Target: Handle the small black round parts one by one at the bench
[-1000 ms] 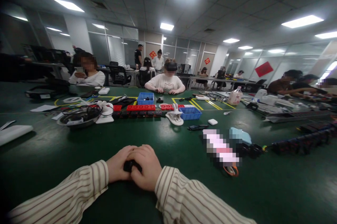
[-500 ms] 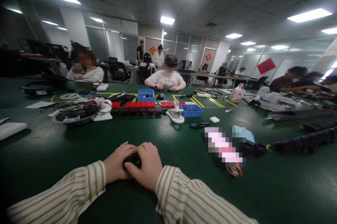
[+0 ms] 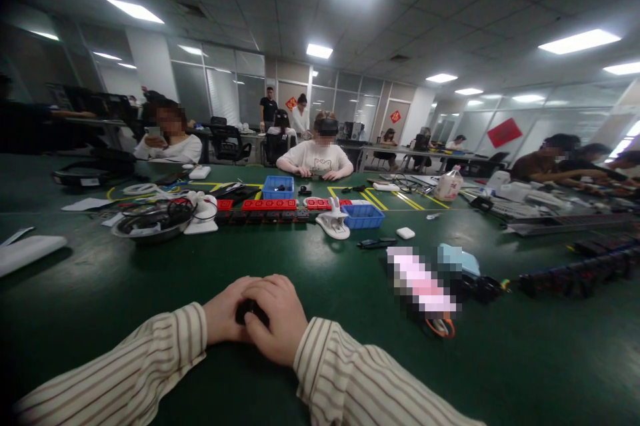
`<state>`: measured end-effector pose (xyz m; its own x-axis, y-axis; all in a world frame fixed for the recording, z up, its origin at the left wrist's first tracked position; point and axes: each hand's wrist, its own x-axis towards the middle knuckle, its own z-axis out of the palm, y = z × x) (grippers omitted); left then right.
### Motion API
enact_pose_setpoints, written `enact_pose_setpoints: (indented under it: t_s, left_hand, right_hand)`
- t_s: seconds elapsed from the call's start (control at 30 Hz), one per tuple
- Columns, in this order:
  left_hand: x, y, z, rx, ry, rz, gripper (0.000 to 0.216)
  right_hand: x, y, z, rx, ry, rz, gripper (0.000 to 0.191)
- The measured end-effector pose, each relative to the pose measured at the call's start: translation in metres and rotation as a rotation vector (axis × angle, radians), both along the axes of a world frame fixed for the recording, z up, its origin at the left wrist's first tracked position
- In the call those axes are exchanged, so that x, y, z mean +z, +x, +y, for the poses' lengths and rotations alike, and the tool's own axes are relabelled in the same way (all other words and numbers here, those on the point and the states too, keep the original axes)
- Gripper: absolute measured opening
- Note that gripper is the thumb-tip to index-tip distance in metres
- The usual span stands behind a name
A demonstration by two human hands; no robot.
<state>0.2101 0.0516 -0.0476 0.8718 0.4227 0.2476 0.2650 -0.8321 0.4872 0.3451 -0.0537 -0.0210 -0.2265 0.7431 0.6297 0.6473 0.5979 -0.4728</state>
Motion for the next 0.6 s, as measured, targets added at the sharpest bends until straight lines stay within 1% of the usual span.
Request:
enact_pose_setpoints:
  t_s: [0.07,0.17,0.27,0.33,0.4,0.47,0.6]
  left_hand:
    - [0.001,-0.001,-0.004,0.055,0.015,0.019,0.069]
    - [0.004,-0.001,-0.01,0.116,0.054,0.058,0.072]
    - [0.007,0.0,-0.013,0.135,0.077,0.089,0.06]
    - [0.008,0.001,-0.013,0.132,0.08,0.097,0.051]
    - [0.007,0.001,-0.012,0.119,0.067,0.09,0.044]
    - [0.005,0.002,-0.01,0.097,0.04,0.074,0.043]
    - [0.001,0.002,-0.004,-0.01,0.005,0.032,0.035]
  right_hand:
    - [0.0,-0.001,-0.002,-0.073,-0.002,0.029,0.028]
    - [-0.004,-0.002,-0.001,-0.192,-0.028,0.05,0.027]
    - [-0.008,-0.002,0.002,-0.281,-0.081,0.045,0.029]
    - [-0.008,-0.003,0.003,-0.31,-0.129,0.012,0.027]
    - [-0.007,-0.003,0.005,-0.311,-0.162,-0.029,0.022]
    - [-0.005,-0.003,0.005,-0.281,-0.164,-0.046,0.016]
    - [-0.005,-0.001,0.006,-0.141,-0.08,-0.022,0.017]
